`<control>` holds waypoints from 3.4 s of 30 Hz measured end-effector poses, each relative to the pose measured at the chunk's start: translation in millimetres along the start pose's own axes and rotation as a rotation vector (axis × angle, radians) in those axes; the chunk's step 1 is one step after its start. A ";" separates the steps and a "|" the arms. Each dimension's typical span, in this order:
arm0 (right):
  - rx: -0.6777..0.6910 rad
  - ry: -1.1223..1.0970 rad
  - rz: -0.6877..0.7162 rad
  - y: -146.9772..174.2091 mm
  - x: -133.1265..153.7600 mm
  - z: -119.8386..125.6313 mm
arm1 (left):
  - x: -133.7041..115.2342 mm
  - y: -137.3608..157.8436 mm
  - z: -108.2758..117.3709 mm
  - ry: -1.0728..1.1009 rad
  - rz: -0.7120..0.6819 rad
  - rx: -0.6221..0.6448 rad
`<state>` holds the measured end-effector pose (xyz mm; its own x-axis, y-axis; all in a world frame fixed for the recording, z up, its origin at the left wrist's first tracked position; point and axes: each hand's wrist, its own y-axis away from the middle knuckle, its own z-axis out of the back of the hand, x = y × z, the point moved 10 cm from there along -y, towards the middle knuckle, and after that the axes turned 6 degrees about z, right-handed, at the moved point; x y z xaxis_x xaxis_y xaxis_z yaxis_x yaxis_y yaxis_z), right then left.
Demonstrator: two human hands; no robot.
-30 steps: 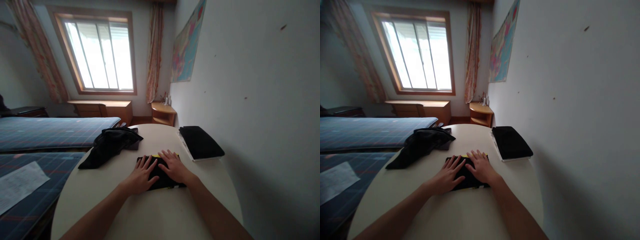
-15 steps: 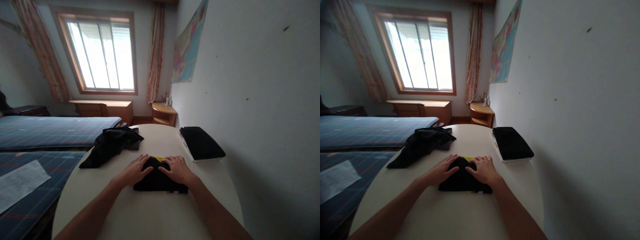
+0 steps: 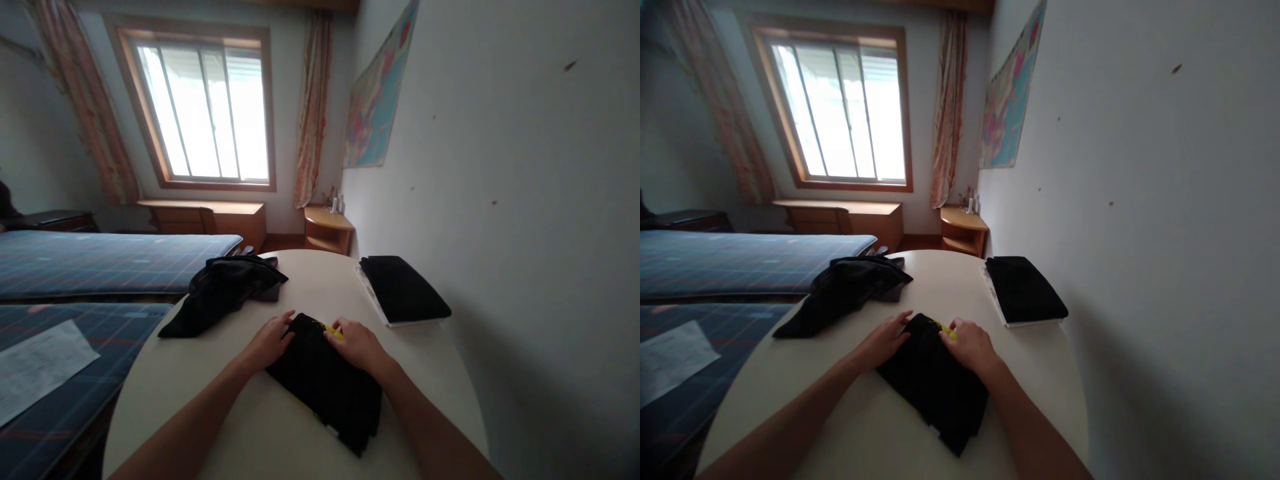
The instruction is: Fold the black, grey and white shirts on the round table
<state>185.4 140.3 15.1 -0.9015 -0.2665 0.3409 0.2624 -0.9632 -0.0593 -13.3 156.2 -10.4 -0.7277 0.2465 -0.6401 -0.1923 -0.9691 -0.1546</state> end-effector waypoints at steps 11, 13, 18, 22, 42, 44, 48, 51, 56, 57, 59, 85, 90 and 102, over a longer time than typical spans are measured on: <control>0.104 -0.270 0.098 7.4 7.1 -0.2 | -24.2 6.1 -2.6 0.097 -0.028 0.026; 0.094 -0.273 0.112 8.1 6.9 4.6 | -24.4 4.4 0.2 0.101 -0.033 -0.011; -0.037 -0.162 0.073 -3.5 -16.1 33.4 | -12.0 -1.4 -1.5 0.013 -0.022 -0.119; -0.147 -0.034 0.008 -26.0 -36.9 69.4 | -9.7 -1.2 -18.1 -0.164 -0.046 -0.080; -0.400 0.161 -0.437 -100.2 -202.1 220.8 | -13.1 0.2 -27.9 -0.275 -0.026 -0.002; -0.400 0.201 -0.524 -87.7 -226.0 208.6 | -13.6 -0.3 -28.1 -0.293 -0.019 -0.002; -0.410 0.261 -0.448 -83.9 -222.3 177.7 | -15.1 -0.5 -27.7 -0.309 -0.009 0.003; -0.314 0.282 -0.302 -94.7 -197.8 148.3 | -16.6 0.3 -26.4 -0.316 -0.017 -0.002; -0.109 0.347 -0.386 -91.8 -189.0 109.2 | -18.6 1.8 -25.0 -0.327 -0.022 -0.018; -0.122 0.349 -0.384 -90.1 -184.0 107.5 | -19.3 1.7 -24.3 -0.321 -0.026 -0.028; -0.157 0.333 -0.351 -87.1 -167.4 103.3 | -19.5 -0.1 -22.4 -0.302 -0.031 -0.043; -0.150 -0.047 0.053 -25.4 -39.3 -15.3 | 77.7 -19.9 115.9 -0.352 0.054 -0.674; -0.201 -0.077 0.096 -25.2 -35.0 -11.6 | 28.6 -9.5 112.3 -0.274 -0.233 -0.712; -0.323 -0.236 0.654 11.9 47.6 29.5 | -122.8 59.8 6.0 -0.322 -0.806 -0.162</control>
<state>155.8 117.2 58.2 -0.4903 -0.8061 0.3315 0.5710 -0.5844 -0.5766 60.6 68.1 63.4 -0.5661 0.8227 -0.0511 -0.6491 -0.4831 -0.5877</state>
